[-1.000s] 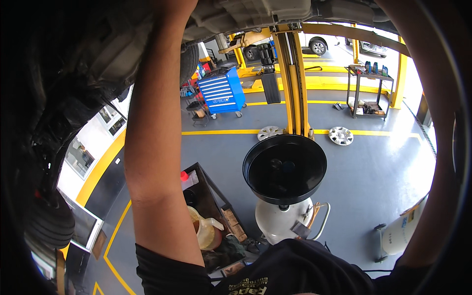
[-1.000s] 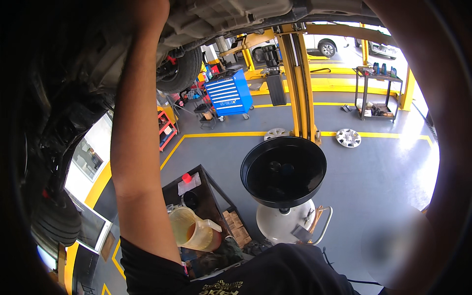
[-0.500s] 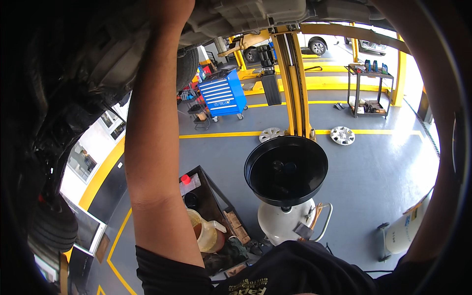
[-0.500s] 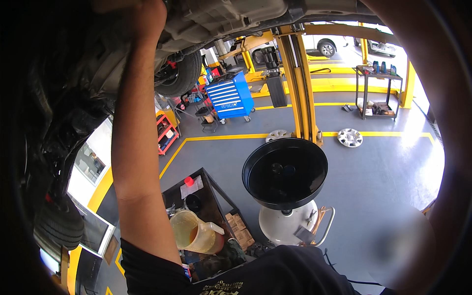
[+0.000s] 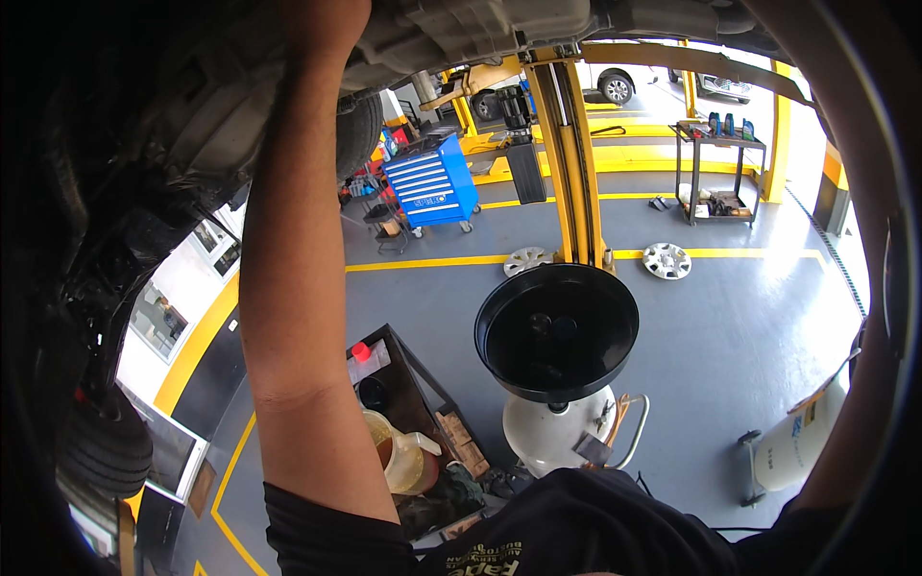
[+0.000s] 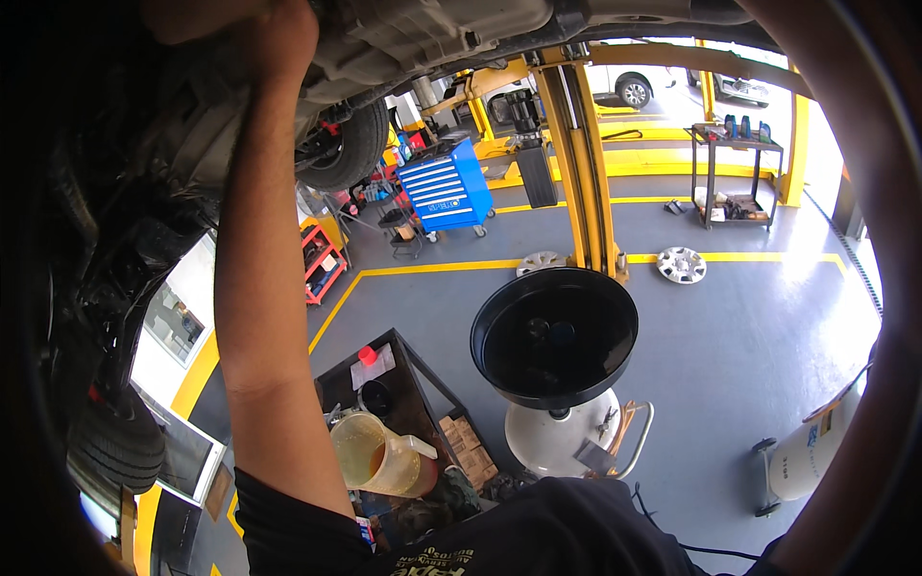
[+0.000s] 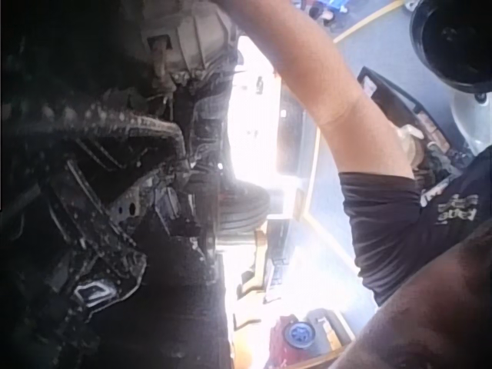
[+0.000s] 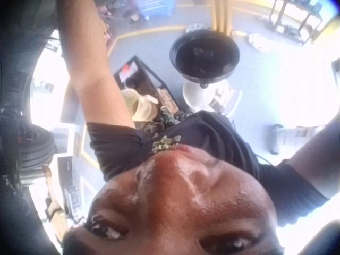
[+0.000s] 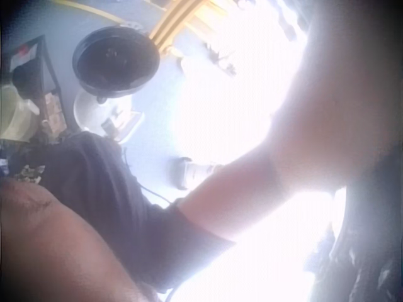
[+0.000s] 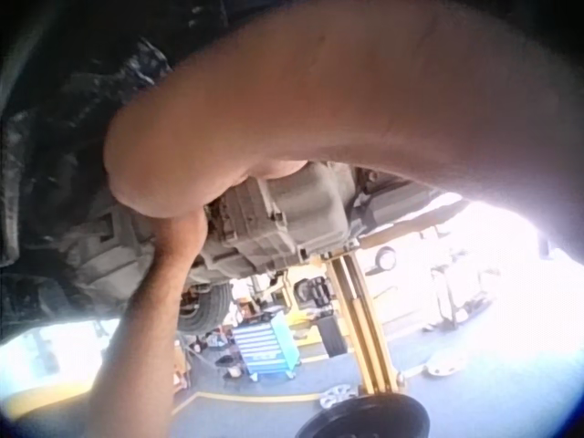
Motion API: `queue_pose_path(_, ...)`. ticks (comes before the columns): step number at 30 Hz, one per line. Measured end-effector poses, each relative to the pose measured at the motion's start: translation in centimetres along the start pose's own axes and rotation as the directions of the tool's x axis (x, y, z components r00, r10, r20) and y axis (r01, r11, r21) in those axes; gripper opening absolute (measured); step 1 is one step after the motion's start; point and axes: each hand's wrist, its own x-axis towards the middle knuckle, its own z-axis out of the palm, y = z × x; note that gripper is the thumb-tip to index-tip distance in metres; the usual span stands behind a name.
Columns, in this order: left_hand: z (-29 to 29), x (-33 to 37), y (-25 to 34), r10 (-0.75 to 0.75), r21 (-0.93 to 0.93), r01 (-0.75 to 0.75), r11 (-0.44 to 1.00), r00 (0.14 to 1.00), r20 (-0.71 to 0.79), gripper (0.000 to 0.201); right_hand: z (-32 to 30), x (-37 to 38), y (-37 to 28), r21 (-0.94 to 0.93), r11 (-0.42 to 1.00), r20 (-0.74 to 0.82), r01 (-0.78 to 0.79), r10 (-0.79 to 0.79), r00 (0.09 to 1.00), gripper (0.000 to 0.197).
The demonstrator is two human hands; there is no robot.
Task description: The person repeatedly wipes the underside of a lifted vehicle's engine with a cloth, then pours a yellowish liquid from a measuring jug into a funnel attached to a white container. The person continues wiping the engine area multiple times.
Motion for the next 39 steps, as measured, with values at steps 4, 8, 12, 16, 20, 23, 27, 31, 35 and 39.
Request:
queue_pose_path(4,0.2,0.0,0.0,0.027,-0.008,-0.027,1.000,1.000,-0.009,0.041,0.2,-0.9,0.3,0.003,1.000,-0.004,-0.001,0.001,1.000,0.027)
queue_pose_path(8,-0.2,-0.1,0.2,0.042,0.011,-0.043,0.999,0.998,0.049,0.043,0.2,-1.0,0.8,0.006,1.000,0.006,-0.012,0.012,1.000,0.026)
queue_pose_path(12,-0.5,-0.4,0.7,-0.023,0.013,0.023,1.000,1.000,-0.013,0.046,0.2,-1.4,0.9,0.009,1.000,0.006,-0.015,0.015,1.000,0.026)
queue_pose_path(16,-0.5,-0.4,0.7,0.051,-0.016,-0.051,0.999,0.999,0.012,0.049,0.5,-1.9,0.9,0.017,1.000,0.000,-0.016,0.016,1.000,0.026)
queue_pose_path(20,-0.6,-0.4,0.5,0.030,0.025,-0.030,0.999,0.999,0.031,0.051,0.6,-2.1,1.0,0.022,1.000,0.002,-0.014,0.014,1.000,0.025)
queue_pose_path(23,-0.6,-0.4,0.4,0.026,0.025,-0.027,0.999,0.999,0.048,0.053,0.6,-2.3,1.0,0.020,1.000,0.002,-0.012,0.012,1.000,0.025)
queue_pose_path(27,-0.5,-0.3,0.3,0.015,-0.013,-0.014,1.000,0.998,0.069,0.053,0.0,-2.6,1.2,0.016,1.000,-0.002,-0.010,0.010,1.000,0.025)
queue_pose_path(31,-0.5,-0.6,0.4,-0.028,-0.096,0.036,0.995,0.996,0.084,0.054,-0.8,-2.7,1.5,0.015,1.000,0.003,-0.013,0.013,1.000,0.025)
queue_pose_path(35,-0.5,-0.8,1.0,-0.075,-0.189,0.095,0.977,0.991,0.109,0.054,-1.4,-3.1,1.6,0.014,1.000,0.002,-0.014,0.014,1.000,0.024)
queue_pose_path(39,-0.8,-0.7,2.0,-0.113,-0.225,0.135,0.965,0.988,0.107,0.054,-1.8,-3.4,1.8,0.014,1.000,0.000,-0.011,0.011,1.000,0.024)
